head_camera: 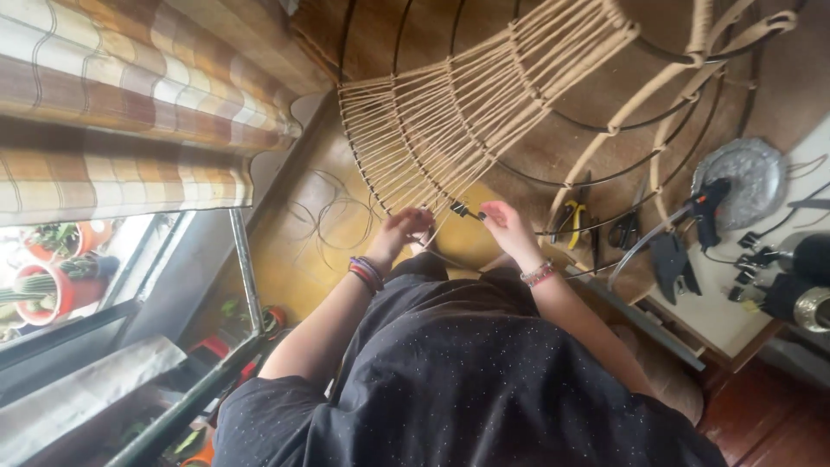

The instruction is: Weaving wicker strands into a large furniture frame to create a chair.

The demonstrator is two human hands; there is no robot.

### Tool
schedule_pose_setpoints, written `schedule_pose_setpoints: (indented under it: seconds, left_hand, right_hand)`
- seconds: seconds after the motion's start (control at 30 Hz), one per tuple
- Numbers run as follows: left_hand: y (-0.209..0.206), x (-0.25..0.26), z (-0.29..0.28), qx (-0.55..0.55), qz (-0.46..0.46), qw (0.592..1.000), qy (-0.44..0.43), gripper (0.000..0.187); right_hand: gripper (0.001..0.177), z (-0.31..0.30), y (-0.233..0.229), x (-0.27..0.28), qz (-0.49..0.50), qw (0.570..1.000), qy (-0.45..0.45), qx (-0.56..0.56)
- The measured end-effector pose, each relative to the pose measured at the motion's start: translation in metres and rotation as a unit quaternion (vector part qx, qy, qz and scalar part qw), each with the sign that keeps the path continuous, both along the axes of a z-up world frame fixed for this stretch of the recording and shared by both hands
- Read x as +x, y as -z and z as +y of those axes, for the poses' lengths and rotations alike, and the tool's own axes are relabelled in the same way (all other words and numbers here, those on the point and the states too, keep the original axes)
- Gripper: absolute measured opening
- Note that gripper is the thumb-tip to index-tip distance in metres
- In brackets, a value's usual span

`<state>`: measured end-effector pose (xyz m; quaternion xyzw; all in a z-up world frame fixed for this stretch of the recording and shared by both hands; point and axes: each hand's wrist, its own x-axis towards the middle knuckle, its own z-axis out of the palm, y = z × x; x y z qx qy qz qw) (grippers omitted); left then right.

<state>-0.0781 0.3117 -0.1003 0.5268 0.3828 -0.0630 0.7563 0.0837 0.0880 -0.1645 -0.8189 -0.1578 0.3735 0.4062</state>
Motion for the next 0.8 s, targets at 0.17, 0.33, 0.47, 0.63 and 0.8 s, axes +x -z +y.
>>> schedule_pose_setpoints:
  seconds: [0.17,0.33,0.47,0.63,0.8]
  left_hand:
    - [0.08,-0.024,-0.023,0.2,0.053,0.963,0.175,0.032]
    - [0.093,-0.026,-0.046,0.295,0.041,0.93,0.217,0.043]
    - [0.128,-0.021,-0.056,0.337,-0.017,0.924,0.181,0.035]
    - [0.117,-0.04,-0.056,0.329,-0.113,0.935,0.062,0.024]
    - [0.128,-0.07,-0.06,0.334,-0.13,0.934,-0.001,0.022]
  right_hand:
    - [0.034,0.023,0.034,-0.002,-0.059,0.996,-0.049,-0.037]
    - [0.031,0.026,0.048,0.01,0.035,0.999,-0.014,0.033]
    - [0.028,0.033,0.05,0.011,0.044,0.997,0.014,0.069]
    - [0.016,0.022,0.061,-0.012,-0.191,0.974,0.032,0.118]
    - [0.024,0.02,0.059,-0.045,-0.382,0.867,0.095,0.305]
